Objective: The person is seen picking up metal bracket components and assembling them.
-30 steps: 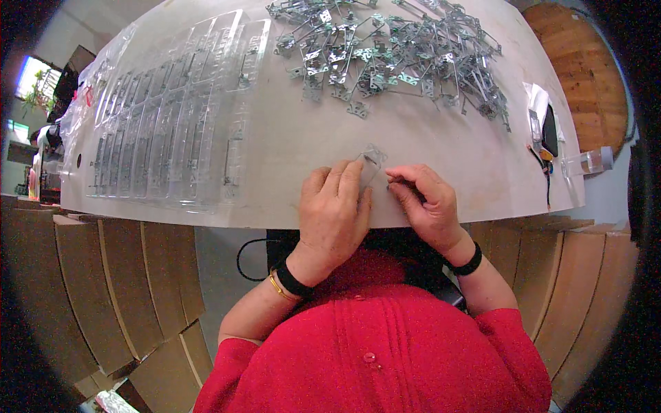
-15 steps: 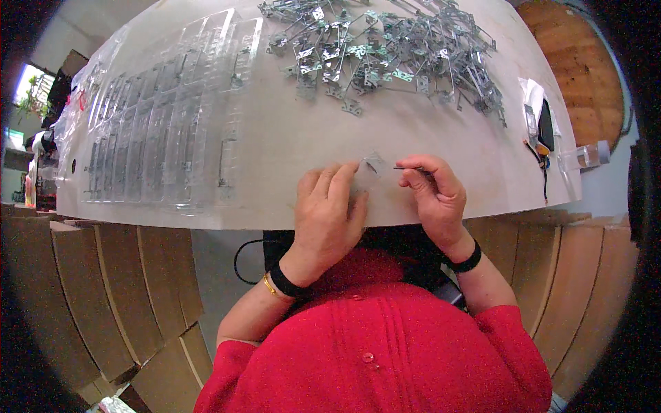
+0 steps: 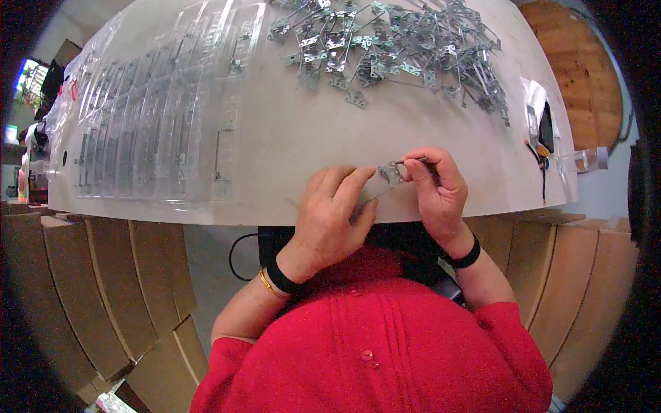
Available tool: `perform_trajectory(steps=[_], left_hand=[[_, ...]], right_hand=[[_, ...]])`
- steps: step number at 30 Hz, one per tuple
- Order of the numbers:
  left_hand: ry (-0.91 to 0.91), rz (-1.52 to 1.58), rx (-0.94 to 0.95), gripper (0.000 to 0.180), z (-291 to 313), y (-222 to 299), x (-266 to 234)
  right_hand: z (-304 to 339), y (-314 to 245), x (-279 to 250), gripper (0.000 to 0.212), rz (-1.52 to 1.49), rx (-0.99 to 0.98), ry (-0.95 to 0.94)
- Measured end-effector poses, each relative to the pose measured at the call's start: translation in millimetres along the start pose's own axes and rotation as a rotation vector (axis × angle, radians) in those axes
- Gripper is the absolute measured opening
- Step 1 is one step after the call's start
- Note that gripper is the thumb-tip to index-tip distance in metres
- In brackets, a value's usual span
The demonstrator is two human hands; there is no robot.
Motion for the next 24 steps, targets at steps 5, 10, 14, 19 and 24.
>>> perform_trajectory(steps=[5,10,14,19,24], left_hand=[[0.008,0.015,-0.015,0.051,0,-2,0],[-0.002,0.044,-0.018,0.051,1,-4,1],[0.011,0.038,-0.005,0.051,1,-3,1],[0.017,0.044,-0.004,0.051,2,-4,1],[0.018,0.039,0.002,0.051,2,-4,1]], right_hand=[[-3,0,1,0.010,0.094,-0.053,-0.024],[-5,-7,2,0.010,0.133,-0.073,-0.032],[-6,-9,3,0.010,0.153,-0.121,-0.046],[-5,-7,3,0.009,0.151,-0.095,-0.043],[-7,-12,4,0.009,0.179,-0.129,-0.044]])
Point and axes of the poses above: each hand's wrist, its own z-axis away from the middle knuckle, its own x-axis out of the palm, y = z × x, the point moved 4 cm from there along -z, towards the middle knuckle
